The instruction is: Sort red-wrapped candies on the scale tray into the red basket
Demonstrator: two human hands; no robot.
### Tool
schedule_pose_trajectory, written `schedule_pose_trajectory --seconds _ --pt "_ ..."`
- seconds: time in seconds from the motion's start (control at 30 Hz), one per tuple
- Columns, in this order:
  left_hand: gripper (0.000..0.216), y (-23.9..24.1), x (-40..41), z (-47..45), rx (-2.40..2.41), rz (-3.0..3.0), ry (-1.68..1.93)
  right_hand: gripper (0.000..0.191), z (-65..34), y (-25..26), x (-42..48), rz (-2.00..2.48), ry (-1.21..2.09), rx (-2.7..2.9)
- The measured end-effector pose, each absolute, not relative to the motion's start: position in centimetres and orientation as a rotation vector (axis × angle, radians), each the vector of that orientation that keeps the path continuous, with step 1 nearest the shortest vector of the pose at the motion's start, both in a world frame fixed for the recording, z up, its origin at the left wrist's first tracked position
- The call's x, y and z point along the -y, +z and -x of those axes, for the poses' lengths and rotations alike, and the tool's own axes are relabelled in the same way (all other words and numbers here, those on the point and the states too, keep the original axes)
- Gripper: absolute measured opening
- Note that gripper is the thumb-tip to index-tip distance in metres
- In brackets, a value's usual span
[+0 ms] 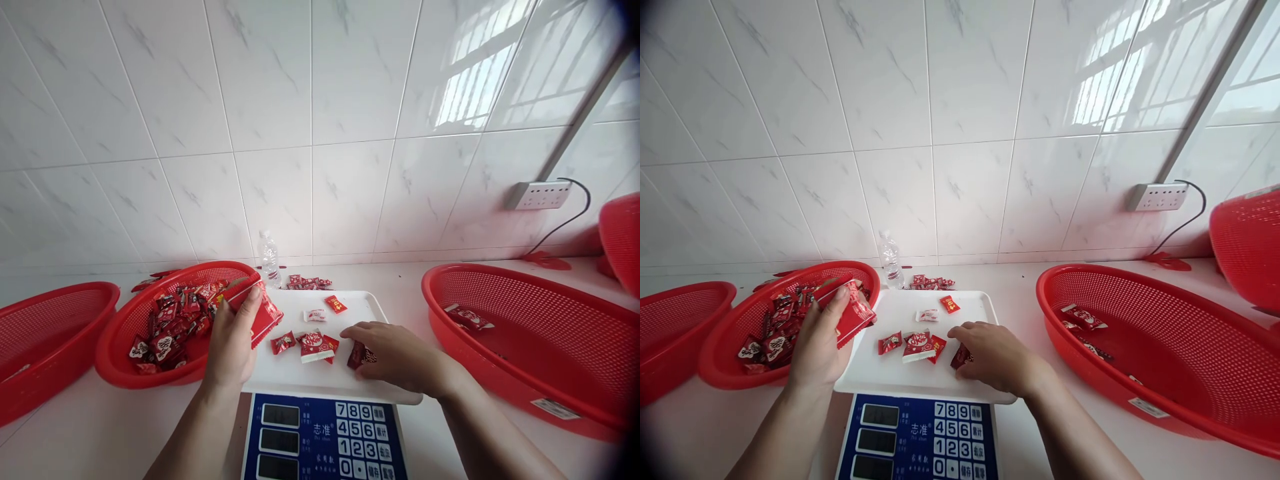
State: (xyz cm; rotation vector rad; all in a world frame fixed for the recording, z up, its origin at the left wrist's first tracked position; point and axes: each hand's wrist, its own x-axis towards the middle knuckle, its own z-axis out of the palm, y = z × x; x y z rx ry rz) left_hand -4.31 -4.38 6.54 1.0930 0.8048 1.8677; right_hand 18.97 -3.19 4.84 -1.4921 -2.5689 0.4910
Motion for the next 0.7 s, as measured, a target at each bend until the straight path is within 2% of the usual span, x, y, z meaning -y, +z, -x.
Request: schedule_pose_trajectory --seconds 0.17,0.4,0.57,0.7 --pt "0.021 6.6 4.6 4.0 -0.791 -1.124 1.842 0.031 -18.5 4.0 2.4 1.399 0.442 2.570" --pt "0.022 6.6 4.9 3.7 -0.765 -1.149 1.789 0.035 -16.7 3.4 2.9 1.108 0.483 2.641" --pt "0.023 6.5 5.1 3.6 -0.771 -1.171 1.774 0.019 -16.0 2.7 2.9 1.156 0.434 2.616" --pt "0.022 6.7 5.3 3.8 -0.772 -1.201 1.759 0.031 -16.6 2.2 2.3 1.193 0.422 2.556"
